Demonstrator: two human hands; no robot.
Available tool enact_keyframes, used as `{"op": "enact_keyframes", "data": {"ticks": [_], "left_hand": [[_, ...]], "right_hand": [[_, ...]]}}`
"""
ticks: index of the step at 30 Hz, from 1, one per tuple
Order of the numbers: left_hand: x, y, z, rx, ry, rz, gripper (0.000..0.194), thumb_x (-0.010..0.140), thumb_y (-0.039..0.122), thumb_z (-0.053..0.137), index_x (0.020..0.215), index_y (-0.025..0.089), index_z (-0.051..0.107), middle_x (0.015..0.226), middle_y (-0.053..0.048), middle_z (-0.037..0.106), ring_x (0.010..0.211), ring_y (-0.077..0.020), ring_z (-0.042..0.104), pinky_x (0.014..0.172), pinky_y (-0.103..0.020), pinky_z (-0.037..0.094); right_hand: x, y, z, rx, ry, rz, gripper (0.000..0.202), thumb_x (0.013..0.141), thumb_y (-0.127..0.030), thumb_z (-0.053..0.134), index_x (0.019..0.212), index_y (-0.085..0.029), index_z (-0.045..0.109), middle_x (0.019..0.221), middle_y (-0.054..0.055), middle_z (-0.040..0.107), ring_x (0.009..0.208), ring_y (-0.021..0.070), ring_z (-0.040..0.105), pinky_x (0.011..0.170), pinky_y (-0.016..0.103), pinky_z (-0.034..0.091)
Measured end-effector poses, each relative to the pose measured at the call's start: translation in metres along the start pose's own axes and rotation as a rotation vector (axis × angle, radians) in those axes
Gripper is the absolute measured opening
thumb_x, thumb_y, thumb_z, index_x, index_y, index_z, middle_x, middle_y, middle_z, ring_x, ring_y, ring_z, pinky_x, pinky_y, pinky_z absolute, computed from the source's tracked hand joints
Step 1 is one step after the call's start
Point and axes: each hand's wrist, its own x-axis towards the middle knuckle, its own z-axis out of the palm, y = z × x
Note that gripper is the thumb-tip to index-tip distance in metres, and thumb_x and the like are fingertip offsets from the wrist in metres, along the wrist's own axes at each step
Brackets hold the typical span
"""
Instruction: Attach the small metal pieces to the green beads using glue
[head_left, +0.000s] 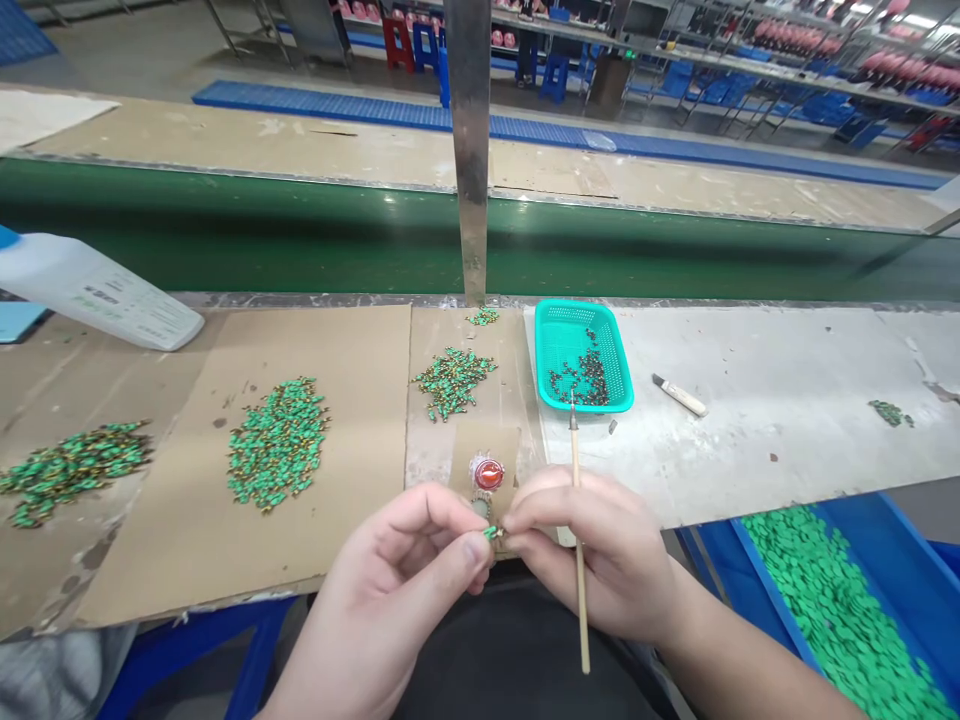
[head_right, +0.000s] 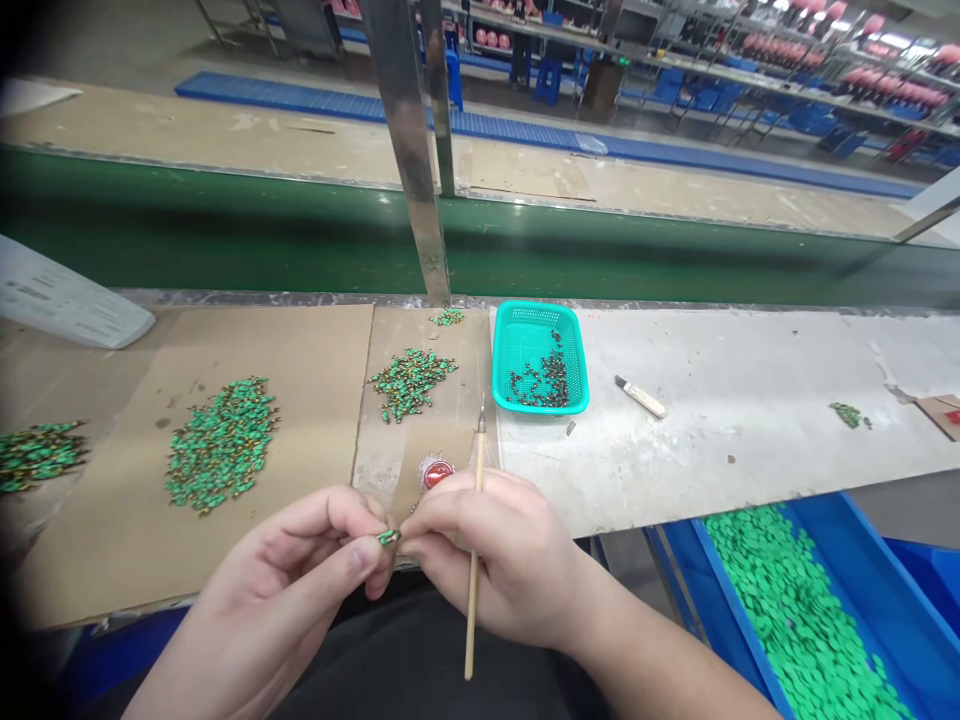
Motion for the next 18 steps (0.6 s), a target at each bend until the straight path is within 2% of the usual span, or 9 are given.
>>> {"op": "enact_keyframes", "data": {"ticks": [4, 12, 18], "left_hand": [[-0.0006, 0.0020, 0.0013, 0.027, -0.003, 0.004, 0.036, 0.087, 0.055, 0.106, 0.080, 0.024, 0.088, 0.067, -0.002, 0.073, 0.066, -0.0161, 0.067, 0.065, -0.021, 0.059], [-0.0024, 0.0026, 0.0032, 0.044, 0.032, 0.014, 0.037, 0.088, 0.054, 0.104, 0.079, 0.023, 0.086, 0.068, -0.003, 0.072, 0.066, -0.0175, 0.069, 0.064, -0.023, 0.060], [-0.0004, 0.0029, 0.0039, 0.069, 0.030, 0.027, 0.035, 0.088, 0.053, 0.104, 0.079, 0.024, 0.087, 0.068, -0.002, 0.072, 0.065, -0.0157, 0.067, 0.062, -0.019, 0.059]], "right_hand": [[0.0032, -0.0008, 0.0013, 0.009, 0.004, -0.036, 0.012, 0.115, -0.012, 0.073, 0.115, -0.024, 0.073, 0.093, 0.003, 0.084, 0.082, 0.0175, 0.082, 0.080, 0.028, 0.072], [0.0024, -0.0006, 0.0053, -0.017, 0.029, -0.082, 0.018, 0.112, -0.008, 0.071, 0.120, -0.024, 0.075, 0.093, 0.004, 0.084, 0.079, 0.0189, 0.079, 0.079, 0.033, 0.073], [0.0012, 0.0017, 0.0057, -0.037, 0.011, -0.101, 0.018, 0.113, -0.008, 0.068, 0.120, -0.023, 0.075, 0.094, 0.006, 0.083, 0.080, 0.0202, 0.078, 0.077, 0.034, 0.071]]}}
